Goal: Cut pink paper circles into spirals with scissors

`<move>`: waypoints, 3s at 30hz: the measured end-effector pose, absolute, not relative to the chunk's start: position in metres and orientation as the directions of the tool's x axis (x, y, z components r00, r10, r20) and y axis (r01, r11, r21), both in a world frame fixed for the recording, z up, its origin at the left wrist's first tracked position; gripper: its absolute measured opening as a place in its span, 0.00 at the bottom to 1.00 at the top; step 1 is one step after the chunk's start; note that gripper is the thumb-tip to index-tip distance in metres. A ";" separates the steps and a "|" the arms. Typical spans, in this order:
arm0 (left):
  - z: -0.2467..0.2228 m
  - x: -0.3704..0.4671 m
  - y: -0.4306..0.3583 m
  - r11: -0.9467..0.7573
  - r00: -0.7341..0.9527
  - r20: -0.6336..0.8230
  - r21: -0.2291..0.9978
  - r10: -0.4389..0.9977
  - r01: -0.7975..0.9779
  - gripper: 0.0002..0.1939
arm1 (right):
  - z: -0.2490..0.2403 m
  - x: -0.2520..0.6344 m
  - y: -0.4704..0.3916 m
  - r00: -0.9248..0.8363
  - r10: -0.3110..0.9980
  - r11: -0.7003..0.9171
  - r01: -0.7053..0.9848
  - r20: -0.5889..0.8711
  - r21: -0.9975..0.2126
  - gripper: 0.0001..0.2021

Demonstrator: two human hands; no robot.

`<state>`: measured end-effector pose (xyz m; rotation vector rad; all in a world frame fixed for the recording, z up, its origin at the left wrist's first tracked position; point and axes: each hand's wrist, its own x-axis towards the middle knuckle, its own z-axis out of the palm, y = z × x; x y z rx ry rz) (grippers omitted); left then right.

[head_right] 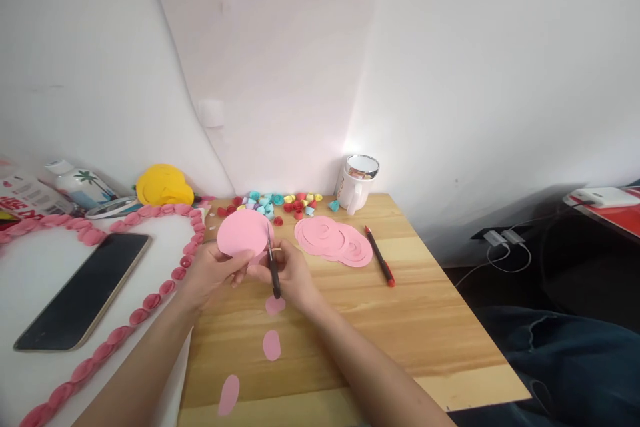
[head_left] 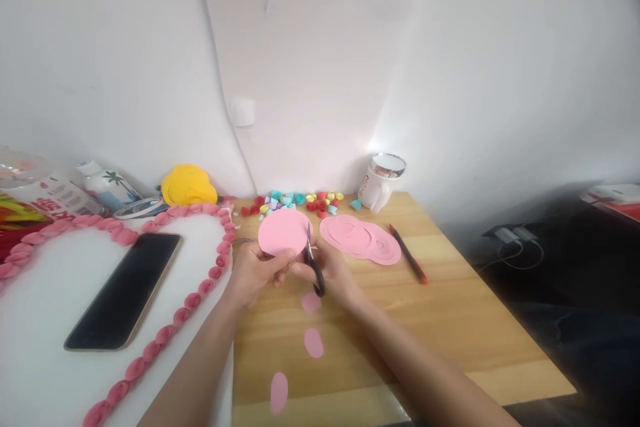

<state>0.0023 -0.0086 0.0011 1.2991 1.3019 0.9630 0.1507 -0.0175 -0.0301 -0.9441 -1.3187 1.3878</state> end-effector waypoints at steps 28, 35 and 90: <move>-0.005 -0.002 -0.004 0.081 0.118 -0.085 0.996 0.989 0.036 0.13 | -0.033 0.151 -0.016 -0.235 0.968 0.058 -0.116 0.085 -0.992 0.18; -0.003 -0.001 -0.005 0.089 0.097 -0.087 0.996 0.991 -0.024 0.11 | -0.031 0.147 -0.019 -0.251 0.968 -0.008 -0.134 0.026 -0.991 0.20; -0.010 -0.002 -0.004 0.098 0.076 -0.104 0.992 0.992 0.080 0.15 | -0.028 0.145 -0.020 -0.280 0.959 -0.011 -0.142 0.030 -0.990 0.25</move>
